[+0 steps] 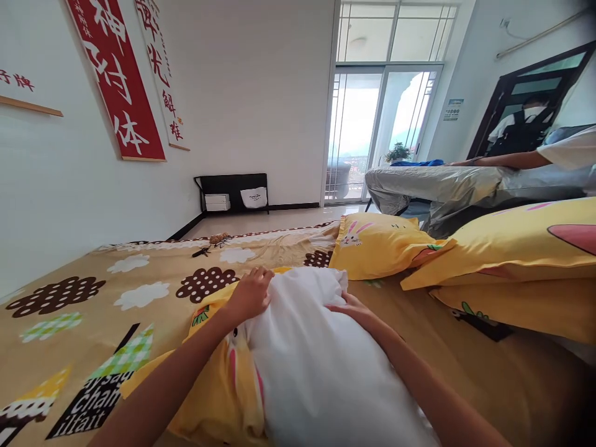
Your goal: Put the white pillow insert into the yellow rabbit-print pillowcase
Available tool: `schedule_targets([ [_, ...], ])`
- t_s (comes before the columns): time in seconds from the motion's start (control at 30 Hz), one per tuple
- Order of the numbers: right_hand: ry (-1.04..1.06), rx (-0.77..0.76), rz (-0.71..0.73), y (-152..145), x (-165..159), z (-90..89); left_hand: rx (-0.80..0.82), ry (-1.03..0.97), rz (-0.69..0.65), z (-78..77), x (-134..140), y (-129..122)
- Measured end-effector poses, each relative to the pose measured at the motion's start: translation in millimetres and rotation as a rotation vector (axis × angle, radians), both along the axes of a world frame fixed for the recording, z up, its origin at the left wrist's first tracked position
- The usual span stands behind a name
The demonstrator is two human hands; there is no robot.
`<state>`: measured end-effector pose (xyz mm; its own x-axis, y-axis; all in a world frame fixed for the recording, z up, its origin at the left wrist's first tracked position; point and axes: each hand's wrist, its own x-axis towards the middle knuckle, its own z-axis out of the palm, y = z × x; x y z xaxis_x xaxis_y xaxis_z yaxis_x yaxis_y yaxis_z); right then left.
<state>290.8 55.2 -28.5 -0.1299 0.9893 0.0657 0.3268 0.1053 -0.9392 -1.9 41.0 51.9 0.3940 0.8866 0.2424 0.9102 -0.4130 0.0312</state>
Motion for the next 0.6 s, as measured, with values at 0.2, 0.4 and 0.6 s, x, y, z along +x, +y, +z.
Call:
schedule_targets([
  [0.2,-0.136,0.165,0.103,-29,-55,2.1,-0.194,0.136,0.137,-13.6,-1,57],
  [0.4,0.083,0.224,0.315,-62,-77,17.8,-0.142,0.046,0.168,-12.0,29,80],
  [0.6,0.108,0.178,0.435,-69,-91,38.0,-0.154,-0.188,-0.108,25.2,89,91],
])
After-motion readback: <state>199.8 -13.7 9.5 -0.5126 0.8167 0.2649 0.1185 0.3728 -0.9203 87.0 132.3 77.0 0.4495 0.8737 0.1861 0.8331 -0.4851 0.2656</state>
